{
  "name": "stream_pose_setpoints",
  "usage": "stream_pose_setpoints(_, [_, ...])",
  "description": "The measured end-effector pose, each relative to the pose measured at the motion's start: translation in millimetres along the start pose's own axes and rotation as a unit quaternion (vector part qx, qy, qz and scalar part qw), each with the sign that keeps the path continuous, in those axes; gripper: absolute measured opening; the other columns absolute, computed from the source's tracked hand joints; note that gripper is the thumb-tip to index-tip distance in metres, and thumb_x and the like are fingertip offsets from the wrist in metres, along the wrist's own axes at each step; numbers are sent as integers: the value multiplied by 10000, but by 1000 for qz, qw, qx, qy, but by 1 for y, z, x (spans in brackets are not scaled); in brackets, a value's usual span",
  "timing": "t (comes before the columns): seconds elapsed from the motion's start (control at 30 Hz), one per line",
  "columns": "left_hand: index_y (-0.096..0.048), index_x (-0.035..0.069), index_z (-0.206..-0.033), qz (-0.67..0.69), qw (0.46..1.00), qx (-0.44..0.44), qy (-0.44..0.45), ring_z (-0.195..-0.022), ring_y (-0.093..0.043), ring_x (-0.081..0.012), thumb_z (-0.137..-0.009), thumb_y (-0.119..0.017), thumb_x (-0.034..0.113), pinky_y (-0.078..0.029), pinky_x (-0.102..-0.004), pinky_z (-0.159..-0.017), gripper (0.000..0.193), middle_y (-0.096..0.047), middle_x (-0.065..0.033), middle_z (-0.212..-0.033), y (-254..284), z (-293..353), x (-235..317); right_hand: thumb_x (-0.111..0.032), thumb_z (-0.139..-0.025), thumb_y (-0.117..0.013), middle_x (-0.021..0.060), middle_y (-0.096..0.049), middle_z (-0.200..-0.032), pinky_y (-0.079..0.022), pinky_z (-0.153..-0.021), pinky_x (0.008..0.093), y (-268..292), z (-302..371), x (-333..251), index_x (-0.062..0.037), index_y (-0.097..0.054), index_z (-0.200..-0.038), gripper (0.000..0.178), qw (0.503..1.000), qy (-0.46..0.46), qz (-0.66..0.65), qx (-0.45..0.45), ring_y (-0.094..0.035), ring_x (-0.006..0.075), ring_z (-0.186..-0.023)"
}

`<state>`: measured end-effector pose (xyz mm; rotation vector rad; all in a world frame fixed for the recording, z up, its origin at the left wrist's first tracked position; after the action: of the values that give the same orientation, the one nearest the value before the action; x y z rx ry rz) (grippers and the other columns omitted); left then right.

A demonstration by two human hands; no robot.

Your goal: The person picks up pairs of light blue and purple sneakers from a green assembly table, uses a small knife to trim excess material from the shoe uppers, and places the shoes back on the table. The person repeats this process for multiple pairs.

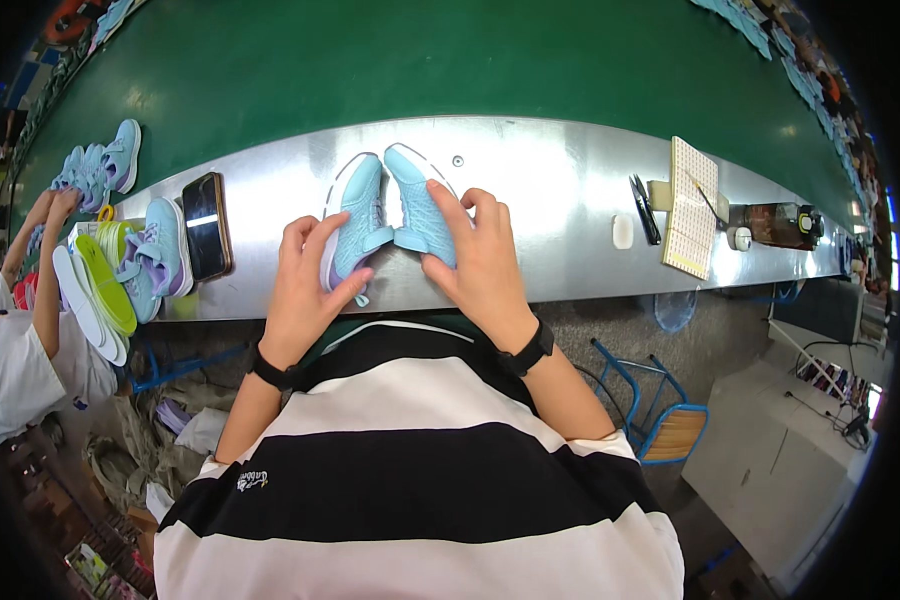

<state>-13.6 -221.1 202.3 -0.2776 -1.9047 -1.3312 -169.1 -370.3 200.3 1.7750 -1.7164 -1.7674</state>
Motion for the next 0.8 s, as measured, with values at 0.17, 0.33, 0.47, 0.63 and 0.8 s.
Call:
stream_pose_setpoints(0.17, [-490,19,-1339,228,961,1,156,-897,-600,-208,-929,-678,227,-495,-316,-846,497,-577,-132,-1051,0,-6,-43,-324,-878,-687,195,-510,-1236,-467,-893,386,4,-6,30,-43,-404,-1454,700,959,-183,-172,-133,-546,283,-1041])
stream_pose_setpoints(0.33, [-425,65,-1433,286,929,-67,224,-1087,-593,-180,-1050,-457,319,-482,-312,-917,461,-592,-118,-1249,-7,-10,-58,-387,-1036,-474,147,-491,-1399,-440,-1004,332,-8,-7,40,-73,-260,-1540,631,853,-288,-379,-213,-528,223,-1214])
stream_pose_setpoints(0.47, [-455,80,-1381,705,628,-40,326,-1175,-569,-249,-1062,-392,383,-518,-395,-955,445,-530,-128,-1353,-17,-10,-43,-399,-1066,-377,73,-540,-1335,-487,-978,374,-33,-6,22,-122,-375,-1473,492,581,-366,-712,-146,-558,205,-1169])
stream_pose_setpoints(0.63, [-476,74,-1338,751,586,6,302,-1139,-559,-244,-1060,-385,411,-516,-400,-958,446,-535,-114,-1289,-30,-24,-21,-447,-1065,-342,72,-569,-1252,-516,-877,381,-50,-23,3,-110,-487,-1322,448,509,-315,-794,-111,-579,199,-1070])
stream_pose_setpoints(0.8, [-473,86,-1341,729,627,-4,275,-1124,-571,-226,-1060,-358,449,-509,-407,-958,473,-553,-103,-1274,-27,-28,-10,-442,-1068,-333,63,-571,-1266,-504,-903,382,-42,-27,1,-105,-488,-1324,451,542,-314,-772,-102,-576,190,-1091])
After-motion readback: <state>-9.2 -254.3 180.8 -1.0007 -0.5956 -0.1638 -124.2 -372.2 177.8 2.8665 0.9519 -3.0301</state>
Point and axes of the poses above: each hand's wrist, its own z-axis away from the middle knuckle, its own y-axis out of the back of the hand, x = y × z, the point moved 5 cm from there along -z, towards the middle knuckle
